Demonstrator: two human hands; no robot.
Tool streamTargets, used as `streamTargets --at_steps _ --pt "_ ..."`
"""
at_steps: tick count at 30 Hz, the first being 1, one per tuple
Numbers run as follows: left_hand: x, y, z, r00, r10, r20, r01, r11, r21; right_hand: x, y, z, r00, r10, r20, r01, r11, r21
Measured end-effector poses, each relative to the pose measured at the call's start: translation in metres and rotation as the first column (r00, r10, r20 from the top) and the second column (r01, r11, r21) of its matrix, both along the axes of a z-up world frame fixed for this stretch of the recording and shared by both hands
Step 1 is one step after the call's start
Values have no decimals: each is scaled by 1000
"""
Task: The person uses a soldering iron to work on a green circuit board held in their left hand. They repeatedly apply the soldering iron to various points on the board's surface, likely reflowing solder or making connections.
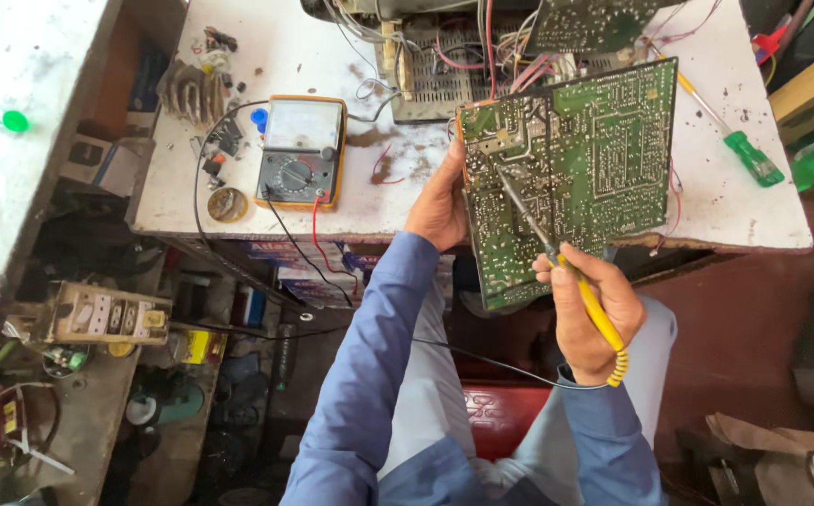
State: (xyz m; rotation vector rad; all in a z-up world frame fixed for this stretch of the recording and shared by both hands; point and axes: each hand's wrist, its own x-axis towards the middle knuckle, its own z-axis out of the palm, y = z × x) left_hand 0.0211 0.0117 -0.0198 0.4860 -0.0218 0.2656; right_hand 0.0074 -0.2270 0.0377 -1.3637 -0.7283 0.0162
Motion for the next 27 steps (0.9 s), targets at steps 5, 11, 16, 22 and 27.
streamTargets --at_steps 5,11,16,22,27 --pt "-1 1 -4 1000 -11 14 11 1000 -19 4 5 -4 999 -19 31 20 999 -29" --pt "0 1 -5 1000 -23 21 23 999 -28 8 7 -1 998 -1 56 3 999 -32" --pt "0 0 -6 998 -12 54 14 999 -38 11 9 1 991 -45 127 54 996 -64" --pt "-1 0 -7 998 -36 54 38 998 -45 13 7 -5 1000 -1 17 0 1000 11" --pt "-1 0 -8 999 -18 50 20 999 -43 17 8 -15 993 14 -120 0 993 119"
